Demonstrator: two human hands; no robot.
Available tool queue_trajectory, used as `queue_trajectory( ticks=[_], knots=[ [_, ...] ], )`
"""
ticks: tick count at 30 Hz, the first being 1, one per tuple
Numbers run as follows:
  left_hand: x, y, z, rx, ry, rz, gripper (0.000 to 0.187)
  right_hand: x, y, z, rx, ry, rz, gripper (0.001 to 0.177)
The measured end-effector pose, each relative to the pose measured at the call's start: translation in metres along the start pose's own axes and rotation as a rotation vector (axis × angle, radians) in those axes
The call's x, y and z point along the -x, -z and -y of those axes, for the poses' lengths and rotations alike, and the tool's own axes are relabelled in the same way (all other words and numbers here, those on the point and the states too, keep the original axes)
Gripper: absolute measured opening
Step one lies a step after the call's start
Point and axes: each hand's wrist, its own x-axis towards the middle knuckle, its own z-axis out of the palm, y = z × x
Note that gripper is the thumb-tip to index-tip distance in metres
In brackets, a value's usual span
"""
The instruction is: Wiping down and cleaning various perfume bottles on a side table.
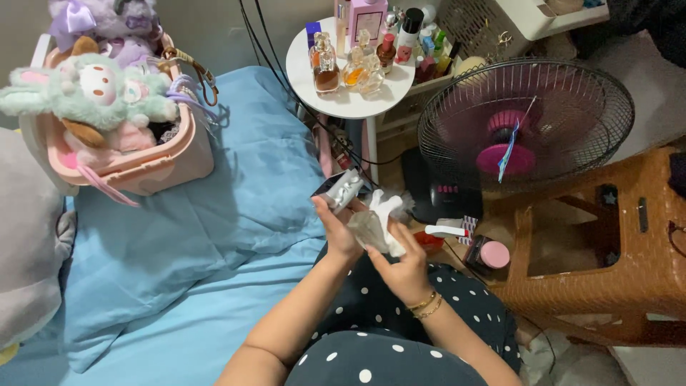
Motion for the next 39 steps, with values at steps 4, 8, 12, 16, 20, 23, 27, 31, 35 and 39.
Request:
queue_trajectory(
  ticks=[4, 8, 12, 16, 20, 23, 27, 31, 35, 39],
  knots=[
    [0.005, -0.011, -0.002, -0.006, -0.064, 0.016, 0.089, 0.008, 0.004, -0.007, 0.039, -0.06, -0.05, 0.051],
    [0.006, -0.017, -0.005, 0.027, -0.118, 0.084, 0.092, 0.022, -0.004, -0.015, 0.053, 0.01, -0.149, 0.048],
    [0.006, -0.011, -0.006, 0.316, 0.065, 0.284, 0.095, 0.023, -0.012, -0.013, 0.067, 0.122, -0.233, 0.064],
    [0.006, -0.018, -0.013, 0.472, 0.173, 0.419, 0.095, 0.017, -0.009, -0.005, 0.08, 0.13, -0.169, 0.071],
    [0.002, -0.012, -0.006, 0.587, 0.251, 0.562, 0.091, 0.012, -0.012, 0.002, 0.22, 0.181, -0.097, 0.066],
    [-0.005, 0.0, 0.006, 0.615, 0.356, 0.462, 0.089, 0.004, -0.012, 0.005, 0.247, 0.211, -0.089, 0.069],
    [-0.004, -0.002, 0.006, 0.464, 0.399, 0.08, 0.081, 0.001, -0.011, 0.006, 0.243, 0.213, -0.09, 0.077],
    [-0.005, 0.012, 0.016, 0.53, 0.323, 0.248, 0.082, 0.008, -0.019, 0.001, 0.071, 0.042, -0.083, 0.087],
    [-0.005, 0.025, 0.029, 0.503, 0.082, 0.338, 0.088, 0.025, -0.028, -0.028, -0.243, -0.268, 0.044, 0.099],
    [0.011, -0.001, 0.013, 0.314, -0.006, 0.193, 0.08, 0.037, -0.03, -0.055, -0.511, -0.53, 0.05, 0.093]
  ],
)
